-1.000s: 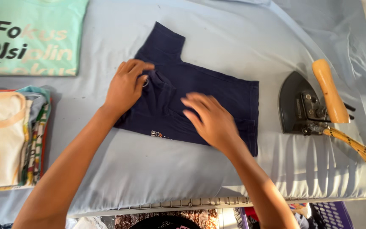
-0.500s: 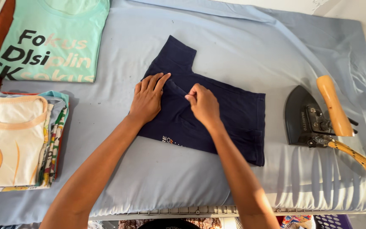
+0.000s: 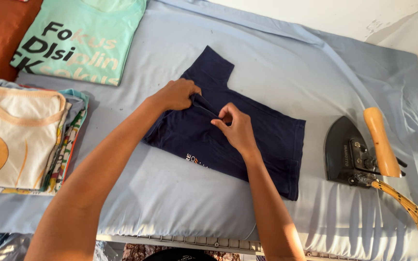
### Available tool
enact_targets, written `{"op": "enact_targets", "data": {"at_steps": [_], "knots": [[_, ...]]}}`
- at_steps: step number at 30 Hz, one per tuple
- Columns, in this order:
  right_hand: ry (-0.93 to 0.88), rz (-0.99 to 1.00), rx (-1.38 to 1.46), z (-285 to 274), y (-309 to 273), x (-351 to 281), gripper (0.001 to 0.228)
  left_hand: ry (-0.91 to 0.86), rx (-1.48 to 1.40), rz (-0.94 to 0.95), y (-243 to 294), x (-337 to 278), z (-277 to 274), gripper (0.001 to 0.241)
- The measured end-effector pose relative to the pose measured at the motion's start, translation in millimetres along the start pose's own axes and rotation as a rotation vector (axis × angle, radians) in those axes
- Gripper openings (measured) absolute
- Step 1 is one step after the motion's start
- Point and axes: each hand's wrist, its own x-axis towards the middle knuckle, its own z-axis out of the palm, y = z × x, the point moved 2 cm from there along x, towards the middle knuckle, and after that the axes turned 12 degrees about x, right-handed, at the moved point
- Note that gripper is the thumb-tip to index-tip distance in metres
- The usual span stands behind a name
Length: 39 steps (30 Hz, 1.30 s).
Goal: The person irons a dark blue t-shirt on a padded ironing board, smoothing the fabric with an electric iron. After ironing, the person folds the t-shirt and places it on a stack of other folded clothes.
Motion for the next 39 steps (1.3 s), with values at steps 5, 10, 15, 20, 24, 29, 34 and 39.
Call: {"op": "enact_targets", "data": {"at_steps": [5,10,15,20,24,29,34,39], "knots": [[0.004,-0.143,-0.038,9,-37,-13,0.034,0.126,-0.126,0.081,13,-45,-42,0.032],[-0.118,-0.44,-0.242,19,-62,-43,0.021,0.124,-0.036,0.178,29,-95,-64,0.028],[-0.344,-0.399,-0.345,31,-62,-56,0.014,-0.189,0.052,0.005,39,-121,-51,0.034],[-0.187,-0.419,-0.194,25,-74,-60,0.016,0.415,-0.024,0.111,56,-126,-50,0.029],[-0.133,-0.322,-0.14,32,-63,-62,0.014,0.269,0.07,0.111,68,-116,-17,0.016],[-0.238,-0.067,-0.197,32,-50,-58,0.027,0.186,0.127,0.051,52,-118,-6,0.046],[-0.369,-0.168,-0.212,15,-65,-62,0.042,0.05,0.205,0.008,57,-128,-16,0.065],[0.068,-0.038,0.149,-114,-38,-81,0.059,0.108,0.129,-0.02,97,-117,-30,0.063]]}}
